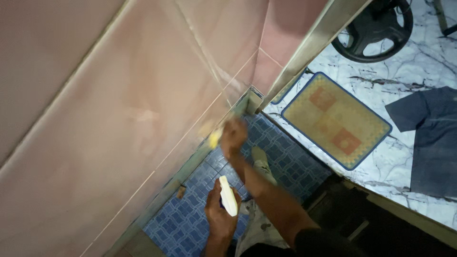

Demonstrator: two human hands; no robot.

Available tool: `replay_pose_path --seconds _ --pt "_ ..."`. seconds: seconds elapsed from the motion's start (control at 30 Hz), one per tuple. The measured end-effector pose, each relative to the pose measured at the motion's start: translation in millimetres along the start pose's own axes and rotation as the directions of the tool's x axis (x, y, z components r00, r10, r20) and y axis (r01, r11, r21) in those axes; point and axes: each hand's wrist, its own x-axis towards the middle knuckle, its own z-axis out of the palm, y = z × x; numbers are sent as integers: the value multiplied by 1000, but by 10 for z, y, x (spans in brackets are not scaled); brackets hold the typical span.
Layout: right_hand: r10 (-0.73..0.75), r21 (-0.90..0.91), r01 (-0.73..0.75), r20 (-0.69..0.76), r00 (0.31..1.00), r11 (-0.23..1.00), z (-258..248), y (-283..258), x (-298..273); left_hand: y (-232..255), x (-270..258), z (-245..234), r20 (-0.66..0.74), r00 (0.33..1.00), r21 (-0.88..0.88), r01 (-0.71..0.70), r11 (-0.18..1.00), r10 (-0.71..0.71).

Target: The person sprays a cleaning solution onto pink tiled walls and wipes the surface with a yellow cloth. The person repeatedly sprays and wipes different sections of the wall, focusing on grout lines and tile surfaces.

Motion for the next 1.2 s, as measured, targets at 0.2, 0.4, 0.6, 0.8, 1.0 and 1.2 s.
replay_pose_path --seconds 0.2,0.4,0.6,0.8,1.0,1.2 --pt "-149 -871 144 83 985 469 -49 -139 157 29 -64 -153 -27 996 -17 -90 996 89" --pt "-187 -819 12 -117 975 573 81 -94 317 -97 -148 -258 -75 995 -1 -66 998 66" --pt "-4 -677 89 127 992 730 25 -58 -621 -181 -168 -254 -76 997 -19 -11 1000 9" --pt "63 -688 -15 45 997 726 -79 -59 77 -247 -238 -403 -95 994 26 -55 998 57" --pt "-102 -801 112 64 993 588 195 -48 -538 -282 -336 -544 -143 990 -9 -3 1000 2" --pt "296 -695 -153 90 951 702 212 -137 -1379 -351 -143 -547 -93 996 2 2 1000 -2"
